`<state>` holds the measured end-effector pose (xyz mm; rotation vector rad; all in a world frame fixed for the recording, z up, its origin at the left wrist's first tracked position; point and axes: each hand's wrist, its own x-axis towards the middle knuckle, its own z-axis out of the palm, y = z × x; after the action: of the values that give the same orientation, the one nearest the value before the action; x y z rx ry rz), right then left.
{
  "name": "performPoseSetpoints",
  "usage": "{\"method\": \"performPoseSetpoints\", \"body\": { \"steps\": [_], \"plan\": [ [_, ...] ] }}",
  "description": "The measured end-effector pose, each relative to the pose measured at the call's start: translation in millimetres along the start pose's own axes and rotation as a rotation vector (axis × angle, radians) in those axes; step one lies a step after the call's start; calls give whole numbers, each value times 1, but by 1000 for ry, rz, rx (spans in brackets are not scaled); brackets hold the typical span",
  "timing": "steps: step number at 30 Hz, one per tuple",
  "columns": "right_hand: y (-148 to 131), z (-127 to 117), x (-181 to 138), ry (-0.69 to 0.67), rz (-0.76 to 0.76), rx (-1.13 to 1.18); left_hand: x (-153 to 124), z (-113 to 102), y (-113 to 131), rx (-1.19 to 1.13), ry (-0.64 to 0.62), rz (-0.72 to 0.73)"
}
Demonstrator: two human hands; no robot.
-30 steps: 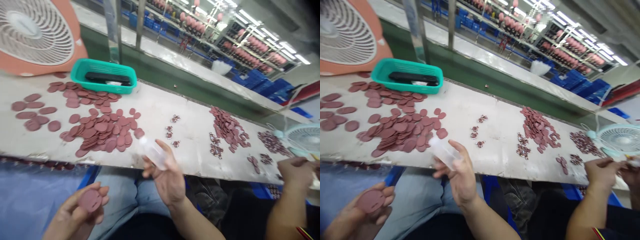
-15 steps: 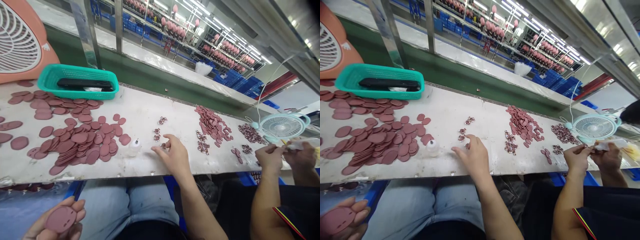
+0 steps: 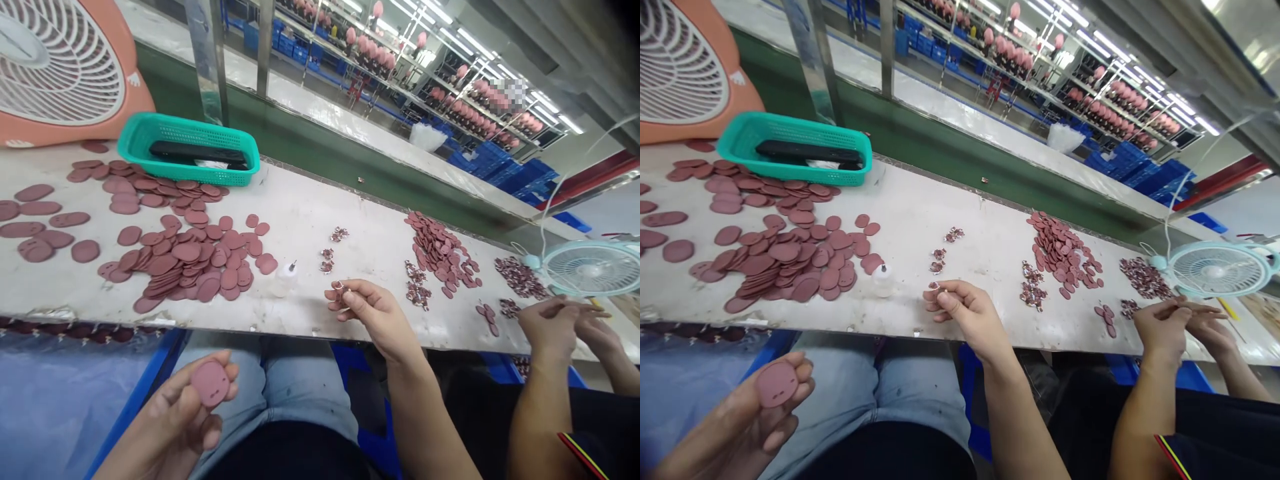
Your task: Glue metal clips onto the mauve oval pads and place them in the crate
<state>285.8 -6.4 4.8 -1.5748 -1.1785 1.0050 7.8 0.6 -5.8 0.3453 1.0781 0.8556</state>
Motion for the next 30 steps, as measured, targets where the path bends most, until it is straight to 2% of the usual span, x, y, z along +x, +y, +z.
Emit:
{"method": "performPoseSetpoints", "body": {
  "steps": [4, 8, 13, 16, 24, 30],
  "plan": [
    [-10, 31, -14, -109, -74, 214, -10, 17, 3, 40, 14, -77],
    [-30, 56, -26, -249, -123, 353, -10, 17, 3, 41, -64, -112],
    [-52, 67, -33, -303, -275, 79, -2, 2, -1, 43, -279, -121],
    [-57, 68, -32, -293, -342, -56, 0, -3, -2, 39, -344, -106],
    [-60, 68, -27, -351, -437, -175, 0, -6, -4, 21, -357, -123],
    [-61, 66, -24, -395, -490, -218, 1, -1, -4, 26, -309, -139]
  ]
}}
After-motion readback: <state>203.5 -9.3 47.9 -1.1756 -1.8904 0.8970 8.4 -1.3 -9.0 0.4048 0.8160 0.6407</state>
